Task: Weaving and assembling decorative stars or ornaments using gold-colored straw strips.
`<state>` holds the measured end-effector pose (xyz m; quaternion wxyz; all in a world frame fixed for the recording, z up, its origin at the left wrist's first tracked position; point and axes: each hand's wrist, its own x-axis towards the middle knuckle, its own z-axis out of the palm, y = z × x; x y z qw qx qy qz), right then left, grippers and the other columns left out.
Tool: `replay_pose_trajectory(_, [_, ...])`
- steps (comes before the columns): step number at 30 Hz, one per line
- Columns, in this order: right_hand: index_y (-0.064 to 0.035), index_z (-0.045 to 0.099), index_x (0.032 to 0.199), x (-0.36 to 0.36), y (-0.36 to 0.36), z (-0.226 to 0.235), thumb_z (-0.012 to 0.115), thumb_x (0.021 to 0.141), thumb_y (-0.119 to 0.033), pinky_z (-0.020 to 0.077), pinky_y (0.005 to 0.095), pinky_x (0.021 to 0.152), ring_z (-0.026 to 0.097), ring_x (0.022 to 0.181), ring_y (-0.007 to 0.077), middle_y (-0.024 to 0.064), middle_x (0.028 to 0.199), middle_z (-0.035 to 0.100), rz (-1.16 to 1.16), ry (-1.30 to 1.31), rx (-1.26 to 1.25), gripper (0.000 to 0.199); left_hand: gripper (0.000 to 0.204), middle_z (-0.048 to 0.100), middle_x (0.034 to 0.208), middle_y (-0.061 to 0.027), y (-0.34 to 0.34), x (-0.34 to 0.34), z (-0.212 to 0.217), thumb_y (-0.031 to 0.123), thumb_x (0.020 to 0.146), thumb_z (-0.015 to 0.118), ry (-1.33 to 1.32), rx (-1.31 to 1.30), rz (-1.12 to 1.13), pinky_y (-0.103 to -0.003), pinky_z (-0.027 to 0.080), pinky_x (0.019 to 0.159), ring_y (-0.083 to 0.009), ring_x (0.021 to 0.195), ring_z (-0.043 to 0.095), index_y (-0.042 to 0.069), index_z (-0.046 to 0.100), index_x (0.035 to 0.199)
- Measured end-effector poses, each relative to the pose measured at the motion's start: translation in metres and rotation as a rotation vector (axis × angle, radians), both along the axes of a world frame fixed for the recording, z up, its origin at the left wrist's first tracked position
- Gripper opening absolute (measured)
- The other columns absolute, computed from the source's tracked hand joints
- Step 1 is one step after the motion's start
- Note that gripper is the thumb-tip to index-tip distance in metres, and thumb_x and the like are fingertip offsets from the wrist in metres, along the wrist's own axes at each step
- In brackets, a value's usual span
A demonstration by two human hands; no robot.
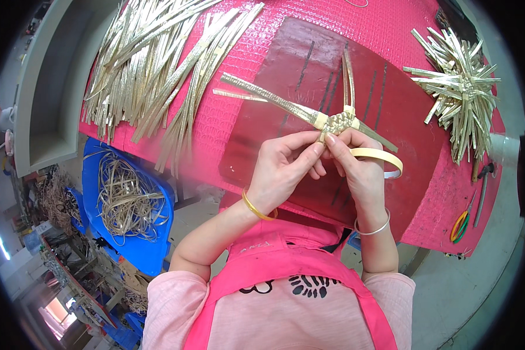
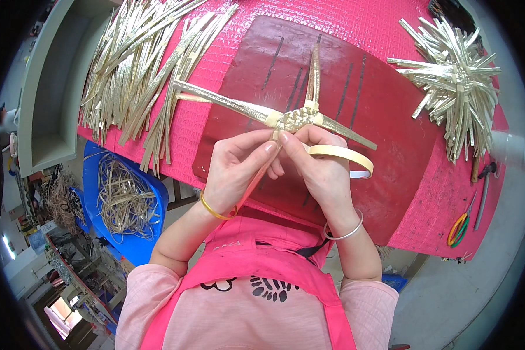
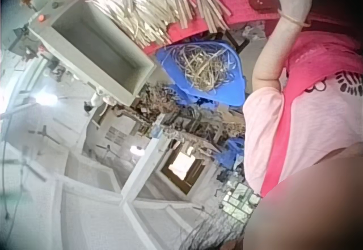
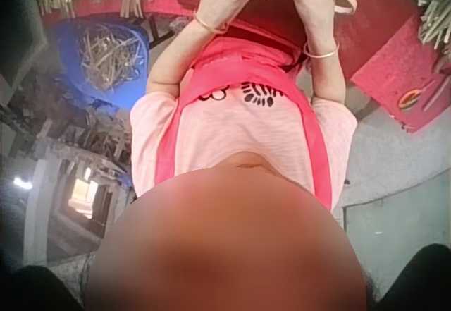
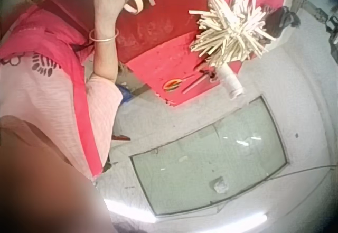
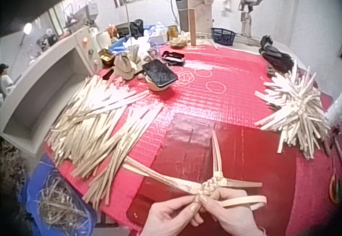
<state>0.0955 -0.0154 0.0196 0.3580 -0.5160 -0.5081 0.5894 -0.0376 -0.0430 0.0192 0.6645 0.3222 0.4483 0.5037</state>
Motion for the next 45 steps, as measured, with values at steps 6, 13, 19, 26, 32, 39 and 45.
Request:
replay_pose_trajectory(6, [0.0001,0.053,0.070,-0.005,-0.008,0.003,0.057,0.077,-0.015,0.0350,0.0195,0.046,0.044,0.052,0.0039,-0.0010,0.059,0.051,-0.083,-0.169,0.221,0.017,0.019,0.056,0.069,-0.0077,0.004,0.002,0.000,0.012,0.083,0.047,-0.131,-0.008,0.092,-0.019,0.041,0.046,-0.0097,0.053,0.052,-0.006,0.053,0.089])
replay_pose_trajectory(13, [0.0023,0.054,0.089,-0.003,-0.018,-0.026,0.058,0.075,-0.011,0.0422,0.0203,0.066,0.052,0.077,0.0088,0.0071,0.088,0.055,-0.121,0.617,0.239,0.020,0.030,0.051,0.063,-0.0101,0.015,-0.007,0.005,0.013,0.082,0.049,-0.715,-0.131,-0.235,-0.017,0.038,0.036,-0.0131,0.044,0.050,0.004,0.032,0.105])
replay_pose_trajectory(19, [-0.0010,0.053,0.076,-0.013,-0.017,-0.015,0.058,0.074,-0.006,0.0377,0.0178,0.060,0.048,0.067,0.0054,0.0003,0.074,0.052,-0.189,0.489,0.232,0.008,0.025,0.056,0.078,-0.0095,0.003,-0.008,0.030,0.008,0.075,0.058,0.400,0.210,-0.004,-0.022,0.045,0.062,-0.0122,0.069,0.055,-0.002,0.049,0.097])
replay_pose_trajectory(26, [-0.0026,0.051,0.077,-0.007,-0.013,0.002,0.056,0.074,-0.002,0.0377,0.0227,0.071,0.048,0.075,0.0095,0.0019,0.074,0.052,-0.110,0.230,0.444,0.005,0.016,0.058,0.081,-0.0080,0.009,-0.017,0.020,0.002,0.074,0.056,-0.327,-0.058,-0.028,-0.022,0.044,0.064,-0.0115,0.071,0.054,-0.003,0.055,0.089])
replay_pose_trajectory(32, [-0.0056,0.051,0.077,-0.015,-0.012,-0.003,0.060,0.073,-0.008,0.0252,0.0335,0.089,0.049,0.071,0.0111,0.0003,0.071,0.052,-0.204,0.508,0.114,0.011,0.023,0.056,0.073,-0.0052,0.019,-0.014,0.017,0.008,0.075,0.058,-0.009,-0.072,-0.080,-0.019,0.044,0.061,-0.0114,0.068,0.055,-0.003,0.050,0.094])
replay_pose_trajectory(39, [-0.0081,0.049,0.070,-0.007,0.002,0.006,0.064,0.067,-0.013,0.0283,0.0339,0.083,0.048,0.064,0.0148,-0.0008,0.063,0.050,-0.004,-0.181,0.596,0.016,0.022,0.057,0.094,-0.0081,0.003,-0.019,0.023,0.005,0.075,0.058,0.136,0.024,-0.009,-0.025,0.041,0.077,-0.0126,0.088,0.052,-0.003,0.056,0.095])
replay_pose_trajectory(45, [-0.0054,0.050,0.069,-0.011,-0.001,0.010,0.059,0.071,-0.008,0.0322,0.0315,0.076,0.046,0.063,0.0182,0.0024,0.063,0.048,-0.039,-0.305,0.752,0.010,0.022,0.059,0.089,-0.0075,0.002,-0.004,0.018,0.002,0.072,0.059,0.008,0.069,0.138,-0.024,0.043,0.074,-0.0128,0.081,0.054,-0.002,0.056,0.094])
